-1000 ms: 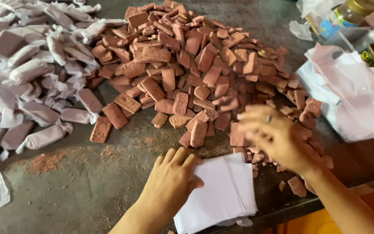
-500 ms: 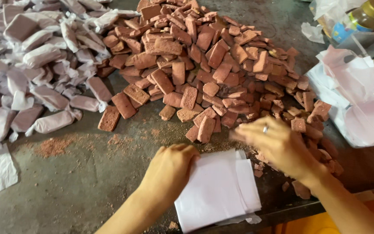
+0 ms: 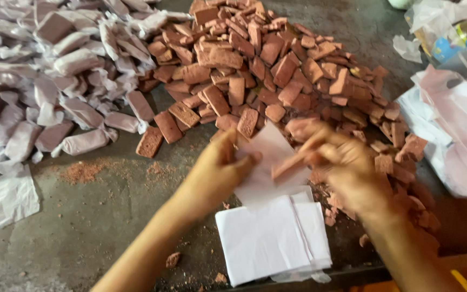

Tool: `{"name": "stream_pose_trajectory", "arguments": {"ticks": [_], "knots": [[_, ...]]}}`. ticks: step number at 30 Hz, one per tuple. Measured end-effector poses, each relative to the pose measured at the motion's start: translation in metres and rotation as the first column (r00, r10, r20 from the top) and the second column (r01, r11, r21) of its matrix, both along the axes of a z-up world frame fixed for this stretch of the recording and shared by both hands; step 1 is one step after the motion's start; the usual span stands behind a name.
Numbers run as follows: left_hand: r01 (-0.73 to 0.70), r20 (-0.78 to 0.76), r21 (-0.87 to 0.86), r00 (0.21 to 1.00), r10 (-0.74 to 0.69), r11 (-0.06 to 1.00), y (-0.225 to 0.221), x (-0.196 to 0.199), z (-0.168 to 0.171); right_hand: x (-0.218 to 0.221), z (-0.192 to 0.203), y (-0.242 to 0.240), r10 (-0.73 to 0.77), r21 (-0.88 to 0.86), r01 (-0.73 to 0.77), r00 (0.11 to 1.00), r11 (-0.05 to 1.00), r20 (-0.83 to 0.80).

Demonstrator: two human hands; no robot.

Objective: The person wraps individual brown rectangular bricks in white paper by hand.

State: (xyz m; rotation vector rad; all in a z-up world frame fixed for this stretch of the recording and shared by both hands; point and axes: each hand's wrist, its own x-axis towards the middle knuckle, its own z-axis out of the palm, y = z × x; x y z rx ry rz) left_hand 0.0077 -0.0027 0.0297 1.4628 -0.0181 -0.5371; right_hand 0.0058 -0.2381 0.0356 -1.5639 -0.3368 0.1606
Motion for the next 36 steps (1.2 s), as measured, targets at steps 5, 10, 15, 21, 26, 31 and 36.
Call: {"name": "stream_pose_trajectory", "arguments": {"ticks": [5,10,15,21,26,31,36], "knots": [[-0.038,0.247,0.100,0.969,0.012,0.994,-0.005,-0.008,-0.018,-0.004,-0.045,-0.003,-0.209,-0.256,0.168,0.968,0.952,-0.140],[-0.002,0.270,0.158,0.962,-0.041,0.987,0.002,-0.012,-0.011,-0.007,-0.035,-0.006,-0.221,0.031,0.224,0.972,0.974,-0.080],[0.069,0.274,0.259,0.951,-0.141,0.964,0.003,-0.016,-0.012,-0.016,-0.016,0.016,-0.046,-0.125,0.014,0.967,0.992,-0.252],[-0.081,0.311,0.347,0.950,-0.034,0.935,0.003,-0.015,-0.008,-0.012,-0.047,-0.011,-0.178,-0.164,0.156,0.975,0.974,-0.130],[-0.099,0.355,0.332,0.934,-0.027,0.938,0.002,-0.017,-0.007,-0.009,-0.050,-0.011,-0.115,-0.098,0.098,0.977,0.990,-0.181],[-0.163,0.366,0.088,0.923,0.120,0.983,0.007,-0.020,-0.016,-0.008,-0.041,-0.008,-0.117,-0.038,0.111,0.939,0.993,-0.323],[0.065,0.764,0.184,0.618,-0.185,0.981,0.007,-0.025,-0.019,-0.009,-0.025,0.014,-0.170,0.137,0.284,0.826,0.949,-0.538]]}}
